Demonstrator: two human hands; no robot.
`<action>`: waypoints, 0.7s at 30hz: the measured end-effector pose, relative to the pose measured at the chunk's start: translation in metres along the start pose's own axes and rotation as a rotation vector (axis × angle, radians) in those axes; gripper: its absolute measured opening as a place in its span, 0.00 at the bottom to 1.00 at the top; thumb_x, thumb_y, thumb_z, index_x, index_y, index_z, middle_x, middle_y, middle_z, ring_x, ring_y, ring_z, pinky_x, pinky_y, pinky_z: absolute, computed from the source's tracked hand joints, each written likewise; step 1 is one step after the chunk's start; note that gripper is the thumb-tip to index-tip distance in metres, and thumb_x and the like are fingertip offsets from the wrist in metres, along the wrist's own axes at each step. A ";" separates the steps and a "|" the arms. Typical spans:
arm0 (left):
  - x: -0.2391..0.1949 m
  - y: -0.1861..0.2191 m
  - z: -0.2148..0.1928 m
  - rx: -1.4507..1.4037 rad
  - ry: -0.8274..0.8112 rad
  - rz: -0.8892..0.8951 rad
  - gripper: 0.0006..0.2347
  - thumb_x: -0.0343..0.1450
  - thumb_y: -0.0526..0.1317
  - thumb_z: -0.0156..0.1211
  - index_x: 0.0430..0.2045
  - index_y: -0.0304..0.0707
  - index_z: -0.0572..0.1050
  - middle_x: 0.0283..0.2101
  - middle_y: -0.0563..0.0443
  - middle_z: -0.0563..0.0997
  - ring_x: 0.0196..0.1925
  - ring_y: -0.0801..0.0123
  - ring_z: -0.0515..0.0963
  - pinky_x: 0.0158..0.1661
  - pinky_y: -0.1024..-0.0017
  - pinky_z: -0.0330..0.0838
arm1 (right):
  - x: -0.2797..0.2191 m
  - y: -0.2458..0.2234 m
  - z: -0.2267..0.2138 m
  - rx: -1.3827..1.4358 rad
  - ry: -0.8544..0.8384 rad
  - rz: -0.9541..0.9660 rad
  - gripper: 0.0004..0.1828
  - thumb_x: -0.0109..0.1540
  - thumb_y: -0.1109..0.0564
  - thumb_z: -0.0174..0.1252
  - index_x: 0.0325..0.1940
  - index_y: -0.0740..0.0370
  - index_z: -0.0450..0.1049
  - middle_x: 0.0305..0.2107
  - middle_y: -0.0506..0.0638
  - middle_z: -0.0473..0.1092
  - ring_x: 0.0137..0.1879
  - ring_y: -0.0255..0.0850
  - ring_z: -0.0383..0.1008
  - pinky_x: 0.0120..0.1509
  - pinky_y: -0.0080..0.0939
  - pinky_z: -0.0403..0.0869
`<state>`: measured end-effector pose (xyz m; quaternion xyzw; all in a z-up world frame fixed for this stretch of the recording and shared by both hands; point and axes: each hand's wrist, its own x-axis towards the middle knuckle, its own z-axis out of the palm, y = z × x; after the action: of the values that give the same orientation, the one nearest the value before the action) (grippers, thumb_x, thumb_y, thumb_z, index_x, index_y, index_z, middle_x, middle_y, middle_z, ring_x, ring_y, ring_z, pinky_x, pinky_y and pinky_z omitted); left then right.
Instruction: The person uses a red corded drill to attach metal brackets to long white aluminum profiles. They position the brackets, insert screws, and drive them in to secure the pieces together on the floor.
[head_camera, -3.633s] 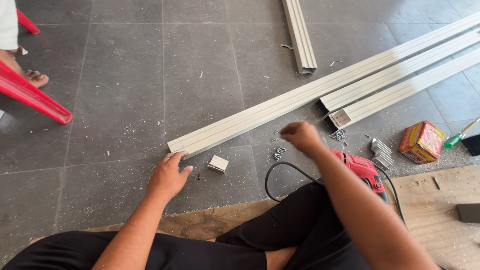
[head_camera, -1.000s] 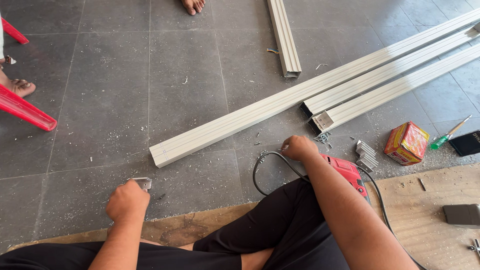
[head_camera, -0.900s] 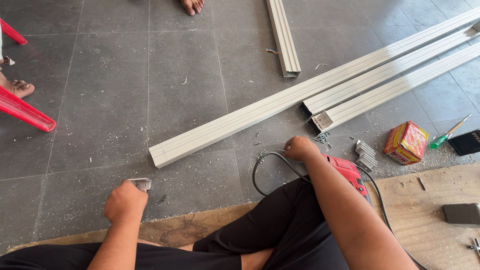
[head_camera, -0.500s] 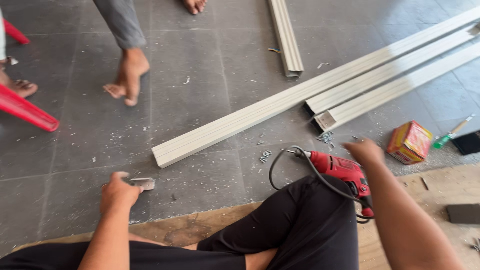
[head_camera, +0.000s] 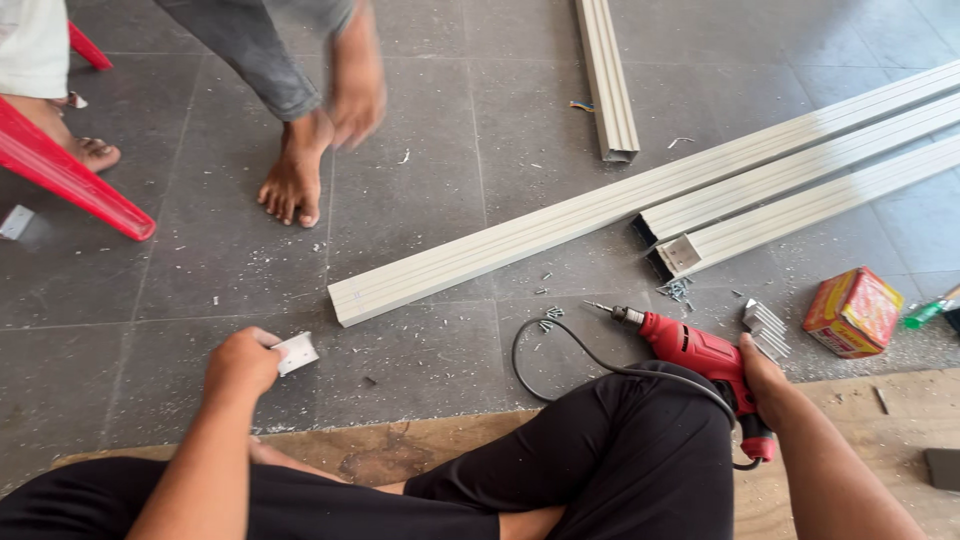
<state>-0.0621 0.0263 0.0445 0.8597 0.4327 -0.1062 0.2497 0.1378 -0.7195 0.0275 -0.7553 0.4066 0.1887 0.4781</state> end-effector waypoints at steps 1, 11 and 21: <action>0.003 -0.004 0.000 0.019 0.028 0.058 0.11 0.67 0.43 0.71 0.42 0.46 0.85 0.43 0.45 0.87 0.46 0.55 0.85 0.48 0.57 0.78 | -0.001 0.001 -0.003 0.016 -0.024 0.017 0.35 0.68 0.26 0.44 0.50 0.60 0.73 0.34 0.57 0.75 0.31 0.46 0.75 0.35 0.52 0.74; 0.014 -0.018 -0.004 -0.336 -0.113 0.066 0.13 0.67 0.33 0.67 0.45 0.31 0.77 0.37 0.39 0.85 0.31 0.56 0.87 0.30 0.64 0.81 | -0.064 -0.091 -0.013 0.316 -0.312 -0.274 0.36 0.69 0.16 0.40 0.49 0.48 0.70 0.28 0.44 0.68 0.31 0.38 0.68 0.34 0.45 0.70; 0.001 -0.019 0.000 -0.505 -0.106 -0.005 0.11 0.67 0.35 0.70 0.40 0.33 0.82 0.34 0.44 0.87 0.31 0.68 0.85 0.26 0.69 0.79 | -0.221 -0.136 0.107 1.129 -1.435 -0.319 0.39 0.71 0.23 0.50 0.57 0.64 0.70 0.41 0.56 0.73 0.41 0.46 0.72 0.43 0.46 0.72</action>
<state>-0.0768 0.0361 0.0379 0.7625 0.4337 -0.0406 0.4784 0.1250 -0.5012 0.2034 -0.1598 -0.0639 0.3170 0.9327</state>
